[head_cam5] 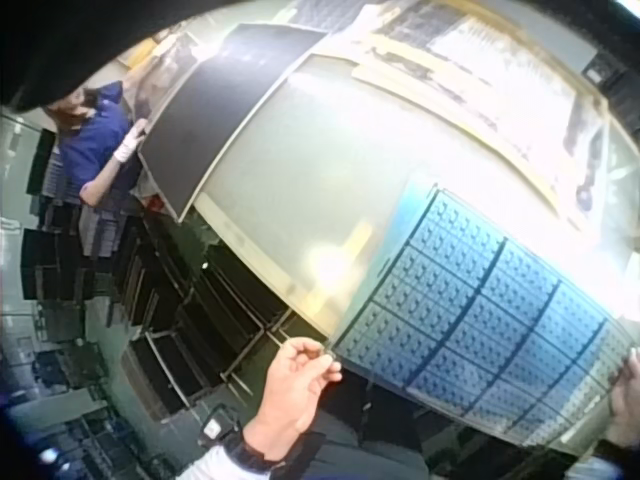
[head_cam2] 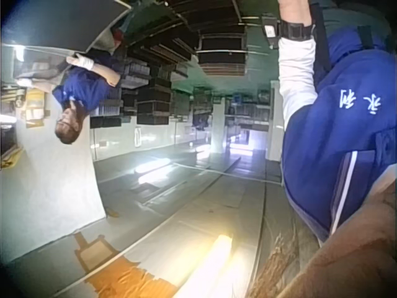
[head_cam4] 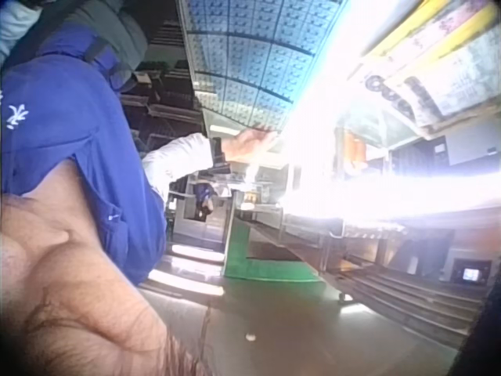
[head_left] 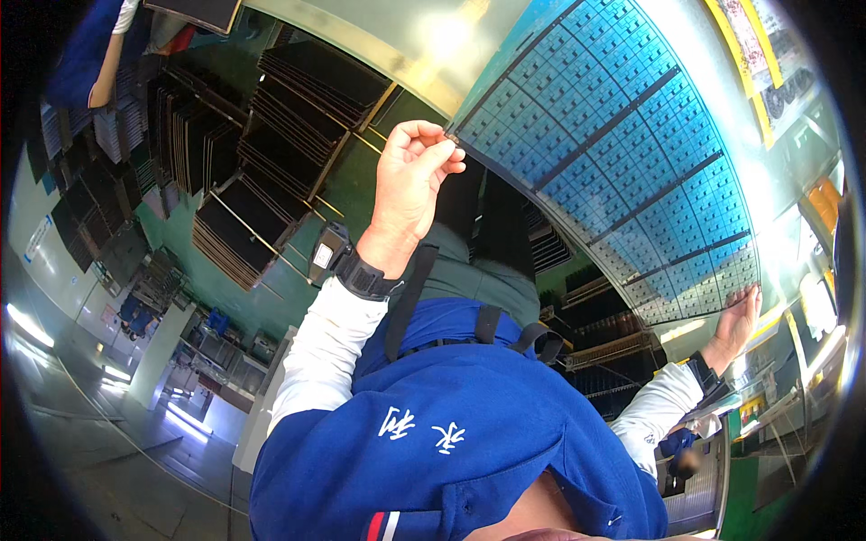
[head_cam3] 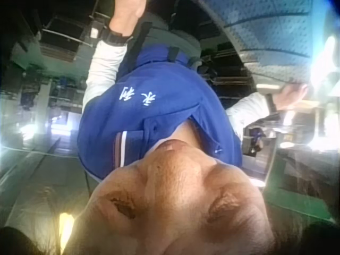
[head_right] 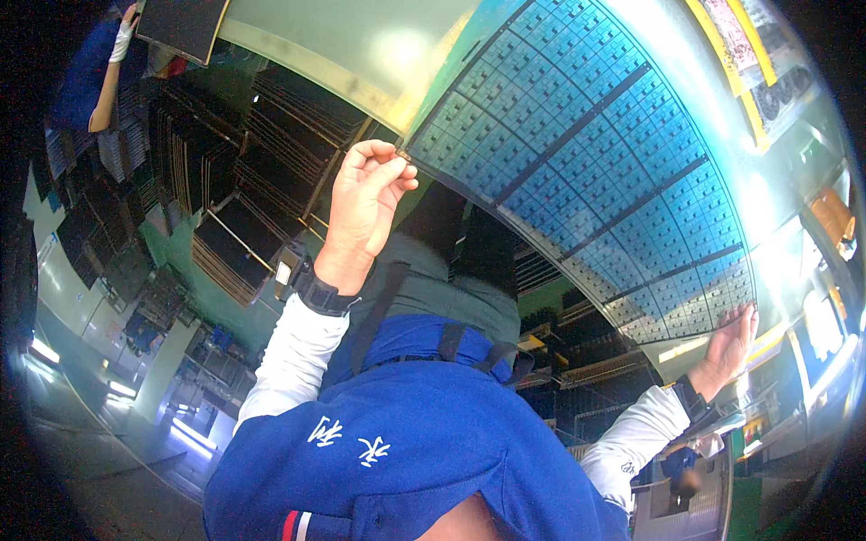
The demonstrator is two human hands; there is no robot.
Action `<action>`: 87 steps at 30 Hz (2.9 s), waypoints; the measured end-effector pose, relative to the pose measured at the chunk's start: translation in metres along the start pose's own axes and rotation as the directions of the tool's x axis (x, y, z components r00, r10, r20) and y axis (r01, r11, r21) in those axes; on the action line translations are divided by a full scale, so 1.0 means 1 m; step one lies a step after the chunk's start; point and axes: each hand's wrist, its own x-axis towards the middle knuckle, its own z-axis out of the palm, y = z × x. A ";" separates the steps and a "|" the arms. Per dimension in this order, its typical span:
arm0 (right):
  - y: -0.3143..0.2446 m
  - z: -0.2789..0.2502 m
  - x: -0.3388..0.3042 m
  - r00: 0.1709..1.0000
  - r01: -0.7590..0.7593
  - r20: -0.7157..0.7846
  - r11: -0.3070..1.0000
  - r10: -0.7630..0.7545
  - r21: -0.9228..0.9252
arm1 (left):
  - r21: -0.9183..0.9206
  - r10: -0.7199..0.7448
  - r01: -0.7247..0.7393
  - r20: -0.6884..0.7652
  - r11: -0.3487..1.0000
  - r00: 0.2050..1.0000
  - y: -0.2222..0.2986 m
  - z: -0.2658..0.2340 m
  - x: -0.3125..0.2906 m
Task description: The recorder is placing and aligning small components or protective layers onto a large green circuit board panel on an industrial workbench.
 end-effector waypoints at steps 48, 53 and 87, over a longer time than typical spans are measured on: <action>0.000 0.025 -0.001 0.999 0.052 -0.008 0.998 -0.051 0.043 | 0.047 0.122 -0.120 -0.052 0.992 0.991 -0.030 0.012 0.003; -0.003 0.000 0.013 0.997 0.025 0.074 1.000 -0.026 0.017 | 0.074 0.128 -0.122 -0.076 0.990 0.989 -0.031 0.014 0.006; 0.007 0.066 -0.007 0.976 0.199 -0.067 0.975 -0.206 -0.097 | 0.340 0.175 -0.105 -0.185 0.935 0.967 -0.009 0.031 0.013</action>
